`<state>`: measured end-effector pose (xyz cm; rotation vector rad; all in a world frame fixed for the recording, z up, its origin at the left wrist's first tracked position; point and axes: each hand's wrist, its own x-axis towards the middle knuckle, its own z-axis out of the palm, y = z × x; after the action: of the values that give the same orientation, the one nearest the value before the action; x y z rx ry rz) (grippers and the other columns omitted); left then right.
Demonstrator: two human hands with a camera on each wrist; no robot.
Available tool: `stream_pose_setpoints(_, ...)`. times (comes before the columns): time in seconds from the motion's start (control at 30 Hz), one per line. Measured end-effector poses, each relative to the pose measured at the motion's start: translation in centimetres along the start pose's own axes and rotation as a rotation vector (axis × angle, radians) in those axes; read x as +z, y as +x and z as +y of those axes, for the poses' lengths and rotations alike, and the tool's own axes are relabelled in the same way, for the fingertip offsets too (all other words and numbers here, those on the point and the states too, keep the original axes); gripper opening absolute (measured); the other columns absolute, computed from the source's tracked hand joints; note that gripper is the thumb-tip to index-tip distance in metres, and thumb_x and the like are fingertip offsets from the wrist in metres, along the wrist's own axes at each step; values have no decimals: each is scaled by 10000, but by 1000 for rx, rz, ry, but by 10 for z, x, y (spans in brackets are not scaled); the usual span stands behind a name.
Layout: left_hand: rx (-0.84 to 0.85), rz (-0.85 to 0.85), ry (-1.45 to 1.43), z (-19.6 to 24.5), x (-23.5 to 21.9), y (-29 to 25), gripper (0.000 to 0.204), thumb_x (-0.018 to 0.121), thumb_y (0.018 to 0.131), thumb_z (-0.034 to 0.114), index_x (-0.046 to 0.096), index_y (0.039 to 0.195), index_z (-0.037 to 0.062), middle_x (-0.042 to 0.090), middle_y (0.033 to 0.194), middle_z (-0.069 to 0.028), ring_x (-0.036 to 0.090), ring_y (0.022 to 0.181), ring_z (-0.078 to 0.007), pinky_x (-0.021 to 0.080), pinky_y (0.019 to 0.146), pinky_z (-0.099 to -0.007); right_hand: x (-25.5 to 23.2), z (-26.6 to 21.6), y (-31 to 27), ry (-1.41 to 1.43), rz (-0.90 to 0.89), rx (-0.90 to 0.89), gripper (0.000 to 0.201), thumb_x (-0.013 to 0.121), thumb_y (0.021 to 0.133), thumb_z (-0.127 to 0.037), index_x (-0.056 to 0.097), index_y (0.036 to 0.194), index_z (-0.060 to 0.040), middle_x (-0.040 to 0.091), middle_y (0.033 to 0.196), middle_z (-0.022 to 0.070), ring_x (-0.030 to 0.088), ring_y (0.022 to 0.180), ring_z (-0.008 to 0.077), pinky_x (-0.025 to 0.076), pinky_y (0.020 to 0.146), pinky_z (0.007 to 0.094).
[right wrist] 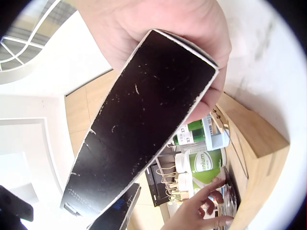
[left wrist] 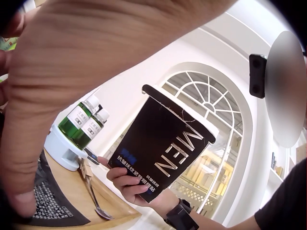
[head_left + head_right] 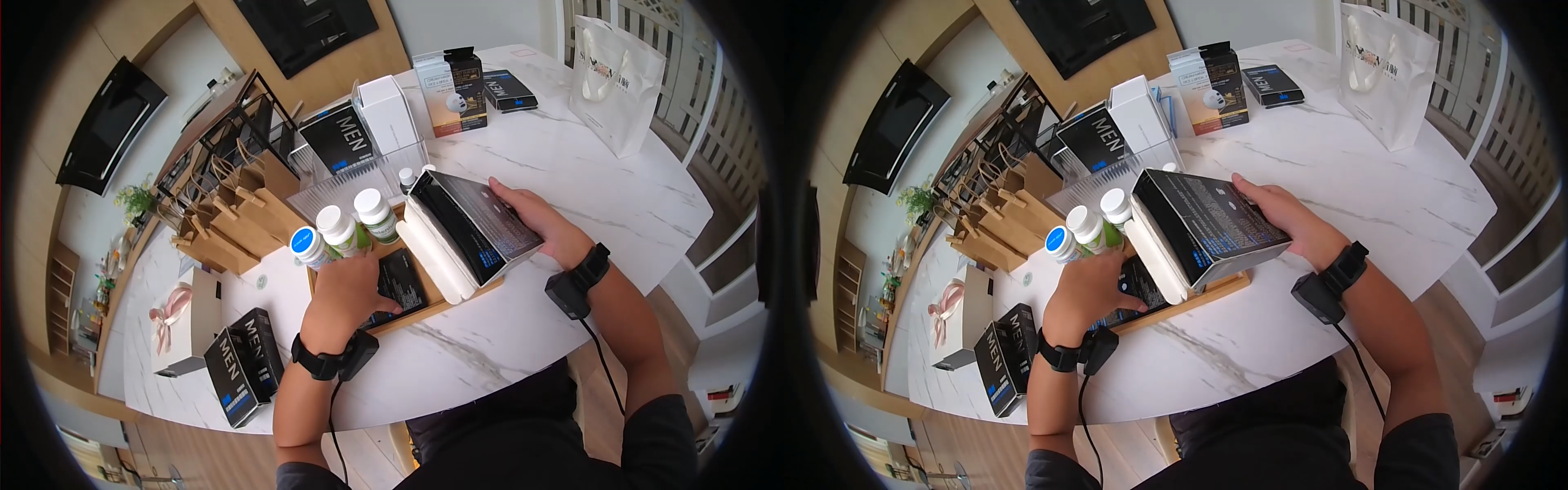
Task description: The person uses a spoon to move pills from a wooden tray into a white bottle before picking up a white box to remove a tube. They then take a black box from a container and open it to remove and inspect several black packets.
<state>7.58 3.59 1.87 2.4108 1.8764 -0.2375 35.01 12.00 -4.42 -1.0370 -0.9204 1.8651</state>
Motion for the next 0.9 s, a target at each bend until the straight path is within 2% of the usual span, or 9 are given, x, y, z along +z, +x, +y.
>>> stream_pose_setpoints(0.07,-32,-20,3,1,-1,0,686,866,588,396,587,1096,28,665,979,-144,643,975,-307,512,786,-381,0,-1,0,-8,2,-5,467,588,950,-447,630,985,17,676,848,61,648,658,83,544,596,241)
stream_pose_setpoints(0.13,8,81,24,-3,5,0,672,868,584,407,584,1047,12,658,961,-144,644,960,-303,507,779,-379,-1,0,1,-9,9,1,462,588,950,-447,632,981,12,676,846,58,646,656,81,540,591,238)
stream_pose_setpoints(0.47,49,133,56,-7,10,-1,676,868,581,390,583,1061,8,612,996,-118,608,1021,-295,499,788,-383,-2,0,3,38,-6,-1,464,571,960,-445,630,1018,11,682,875,66,654,673,86,546,603,246)
stream_pose_setpoints(0.53,56,191,33,-8,10,-2,647,869,590,353,584,1067,24,621,954,-132,612,998,-302,495,786,-391,-3,-1,2,19,-15,2,459,564,965,-440,626,1028,10,682,883,66,658,681,91,552,611,255)
stream_pose_setpoints(0.67,-82,66,-44,-2,-7,-4,527,849,640,284,601,1042,50,625,896,-148,615,978,-323,492,776,-399,-2,-2,1,46,-11,-6,458,560,966,-441,627,1028,8,685,890,68,660,686,93,554,617,257)
stream_pose_setpoints(0.73,72,253,88,-15,-7,-7,407,810,697,190,627,1039,66,623,858,-162,612,929,-349,491,752,-395,-1,-3,0,71,-8,-9,457,558,967,-441,630,1029,6,688,902,69,662,691,93,555,623,253)
stream_pose_setpoints(0.77,80,253,90,-17,-16,-11,407,810,697,190,627,1039,66,623,858,-162,612,929,-349,491,752,-395,-2,-3,0,75,-3,-13,457,558,967,-441,630,1029,6,688,902,69,662,691,93,555,623,253)
stream_pose_setpoints(0.83,205,253,-197,-19,-45,-29,191,720,785,59,641,948,-1,656,882,-162,629,915,-331,505,768,-385,-6,-1,3,57,-30,-51,461,555,969,-443,631,1036,7,691,911,69,666,697,92,556,629,249)
stream_pose_setpoints(0.9,232,442,-455,-29,-56,-46,237,693,804,5,657,1038,7,671,949,-164,640,898,-295,509,794,-347,-7,-1,4,65,-16,-54,465,551,970,-443,631,1041,9,692,913,68,667,699,90,555,632,247)
